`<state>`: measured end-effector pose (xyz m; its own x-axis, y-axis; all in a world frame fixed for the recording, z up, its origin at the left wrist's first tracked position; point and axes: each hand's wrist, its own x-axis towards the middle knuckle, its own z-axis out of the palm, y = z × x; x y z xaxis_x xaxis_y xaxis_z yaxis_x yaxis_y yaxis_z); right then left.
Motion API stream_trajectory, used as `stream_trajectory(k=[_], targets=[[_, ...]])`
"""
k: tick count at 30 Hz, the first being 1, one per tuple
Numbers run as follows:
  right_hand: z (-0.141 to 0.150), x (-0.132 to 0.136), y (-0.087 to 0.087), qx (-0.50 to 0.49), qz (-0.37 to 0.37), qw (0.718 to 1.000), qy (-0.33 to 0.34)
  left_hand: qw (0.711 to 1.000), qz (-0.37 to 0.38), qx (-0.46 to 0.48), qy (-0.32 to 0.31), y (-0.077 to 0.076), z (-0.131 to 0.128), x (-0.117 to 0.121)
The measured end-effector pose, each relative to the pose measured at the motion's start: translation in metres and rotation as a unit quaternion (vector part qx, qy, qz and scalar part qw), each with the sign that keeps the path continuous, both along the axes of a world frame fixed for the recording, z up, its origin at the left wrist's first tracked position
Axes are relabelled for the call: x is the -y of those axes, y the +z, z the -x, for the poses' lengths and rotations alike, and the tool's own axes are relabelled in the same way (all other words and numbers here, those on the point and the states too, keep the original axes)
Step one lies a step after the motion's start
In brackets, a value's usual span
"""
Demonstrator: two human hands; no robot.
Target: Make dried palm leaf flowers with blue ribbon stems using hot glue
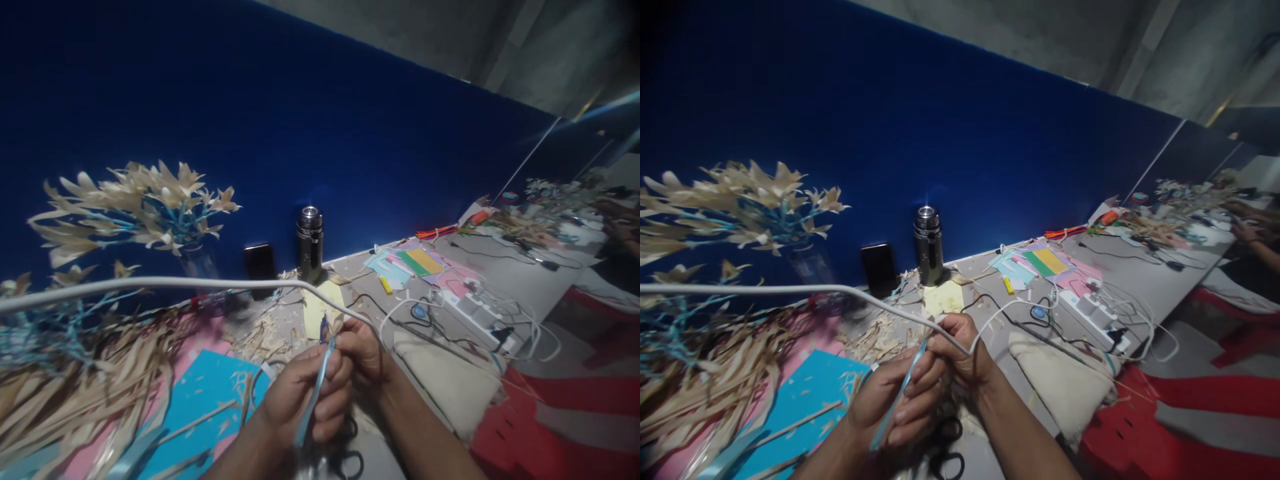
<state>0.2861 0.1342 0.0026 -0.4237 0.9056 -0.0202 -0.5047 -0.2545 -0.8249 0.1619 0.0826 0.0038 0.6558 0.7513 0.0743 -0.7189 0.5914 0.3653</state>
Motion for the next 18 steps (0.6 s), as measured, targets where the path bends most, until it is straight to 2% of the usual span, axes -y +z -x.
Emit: stream_trajectory(k=[2, 4, 6, 7, 8, 9, 11, 12, 13, 14, 15, 16, 18], targets=[[0.0, 0.0, 0.0, -0.004, 0.002, 1.0, 0.007, 0.999, 0.005, -0.037, 0.031, -0.002, 0.001, -0.001], [0.0, 0.0, 0.0, -0.001, -0.007, 1.0, 0.01, 0.99, 0.0, -0.116, 0.078, -0.004, 0.003, -0.003], [0.0, 0.0, -0.002, 0.009, -0.028, 0.999, -0.016, 0.958, -0.04, -0.243, 0.149, -0.001, 0.008, -0.005], [0.0, 0.0, -0.003, 0.015, -0.04, 0.998, -0.038, 0.921, -0.089, -0.324, 0.197, 0.001, 0.011, -0.006], [0.0, 0.0, -0.004, 0.022, -0.052, 0.997, -0.061, 0.863, -0.159, -0.408, 0.254, 0.004, 0.015, -0.007], [0.001, 0.001, -0.006, 0.029, -0.061, 0.994, -0.082, 0.779, -0.247, -0.483, 0.314, 0.006, 0.019, -0.007], [0.003, 0.001, -0.008, 0.039, -0.069, 0.991, -0.107, 0.556, -0.426, -0.581, 0.415, 0.01, 0.027, -0.007], [0.004, 0.002, -0.009, 0.043, -0.066, 0.99, -0.115, 0.443, -0.493, -0.603, 0.444, 0.011, 0.029, -0.007], [0.006, 0.002, -0.009, 0.046, -0.059, 0.99, -0.122, 0.348, -0.538, -0.614, 0.462, 0.011, 0.031, -0.007], [0.007, 0.003, -0.008, 0.048, -0.049, 0.989, -0.129, 0.275, -0.564, -0.622, 0.468, 0.009, 0.032, -0.007], [0.009, 0.003, -0.007, 0.05, -0.036, 0.989, -0.136, 0.224, -0.573, -0.633, 0.47, 0.008, 0.031, -0.006], [0.01, 0.003, -0.005, 0.051, -0.022, 0.988, -0.142, 0.191, -0.574, -0.643, 0.47, 0.005, 0.03, -0.006], [0.012, 0.003, -0.001, 0.054, 0.0, 0.988, -0.147, 0.159, -0.566, -0.659, 0.469, 0.001, 0.027, -0.006]])
